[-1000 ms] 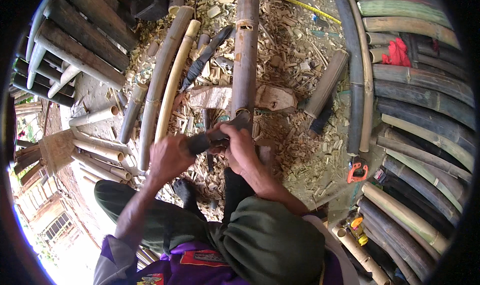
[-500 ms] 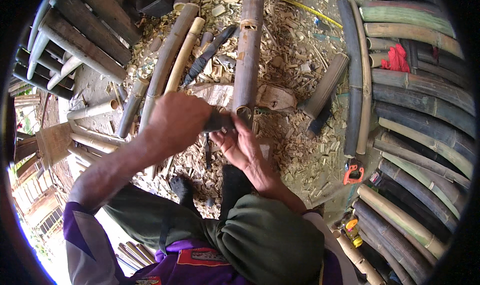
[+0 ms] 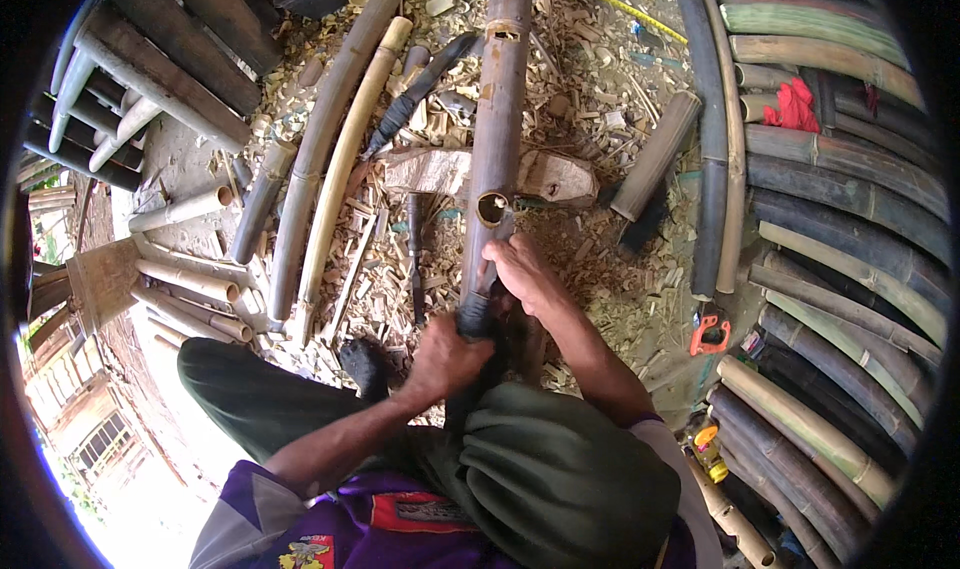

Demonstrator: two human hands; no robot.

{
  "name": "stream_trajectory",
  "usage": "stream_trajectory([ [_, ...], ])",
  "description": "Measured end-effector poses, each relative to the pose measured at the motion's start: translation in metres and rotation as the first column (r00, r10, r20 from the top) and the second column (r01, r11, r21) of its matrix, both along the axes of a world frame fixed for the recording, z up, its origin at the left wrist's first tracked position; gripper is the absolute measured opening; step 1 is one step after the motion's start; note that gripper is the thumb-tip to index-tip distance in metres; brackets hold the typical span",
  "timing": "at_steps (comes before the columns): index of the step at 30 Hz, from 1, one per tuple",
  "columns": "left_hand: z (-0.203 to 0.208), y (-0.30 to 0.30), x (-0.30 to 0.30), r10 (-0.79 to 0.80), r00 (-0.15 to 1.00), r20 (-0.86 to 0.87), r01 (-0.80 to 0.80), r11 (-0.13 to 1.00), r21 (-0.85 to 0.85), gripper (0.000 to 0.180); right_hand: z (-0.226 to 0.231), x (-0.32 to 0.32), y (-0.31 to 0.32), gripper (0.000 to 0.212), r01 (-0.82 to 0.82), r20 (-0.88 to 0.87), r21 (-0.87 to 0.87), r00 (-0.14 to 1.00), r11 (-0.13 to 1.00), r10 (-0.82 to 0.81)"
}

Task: The person sits on the ground and uses a knife and a wooden mallet to shape and smooth the ends of bamboo poles. They repeatedly strike the knife against the bamboo to carve and refine the material.

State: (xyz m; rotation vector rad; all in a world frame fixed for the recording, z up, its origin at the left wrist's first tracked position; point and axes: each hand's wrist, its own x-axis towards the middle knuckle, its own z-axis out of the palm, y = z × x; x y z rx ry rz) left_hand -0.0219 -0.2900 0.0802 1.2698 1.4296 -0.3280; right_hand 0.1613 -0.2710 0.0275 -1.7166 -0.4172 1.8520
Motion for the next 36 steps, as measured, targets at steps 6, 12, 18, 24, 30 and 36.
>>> stream_trajectory([
  [6, 0.001, 0.016, -0.039, 0.043, 0.991, 0.127, -0.045, 0.999, 0.017, 0.049, 0.018, -0.030, -0.004, 0.033, 0.076, 0.133, -0.055, 0.989, 0.996, -0.068],
  [12, 0.056, 0.138, -0.030, -0.399, 0.865, -0.305, 0.493, 0.788, 0.368, 0.030, 0.009, -0.051, 0.022, 0.031, 0.512, -0.487, -0.018, 0.745, 0.859, -0.455],
  [18, 0.098, 0.167, 0.049, -0.664, 0.522, -0.534, 0.847, 0.330, 0.417, 0.005, -0.001, -0.050, 0.023, 0.029, 0.756, -0.801, -0.278, 0.159, 0.593, -0.578],
  [24, 0.074, 0.143, 0.006, -0.696, 0.545, -0.467, 0.815, 0.309, 0.490, 0.014, -0.003, -0.068, 0.009, 0.024, 0.736, -0.709, -0.196, 0.350, 0.647, -0.613],
  [30, 0.030, 0.119, -0.077, -0.448, 0.857, 0.256, 0.346, 0.867, 0.359, 0.056, 0.045, -0.046, -0.065, 0.012, 0.521, -0.171, 0.323, 0.853, 0.790, -0.493],
  [36, -0.062, 0.164, -0.096, 0.092, 0.937, -0.338, 0.189, 0.681, 0.708, 0.064, -0.010, 0.016, -0.120, 0.039, -0.179, 0.930, 0.145, 0.360, 0.973, -0.072],
])
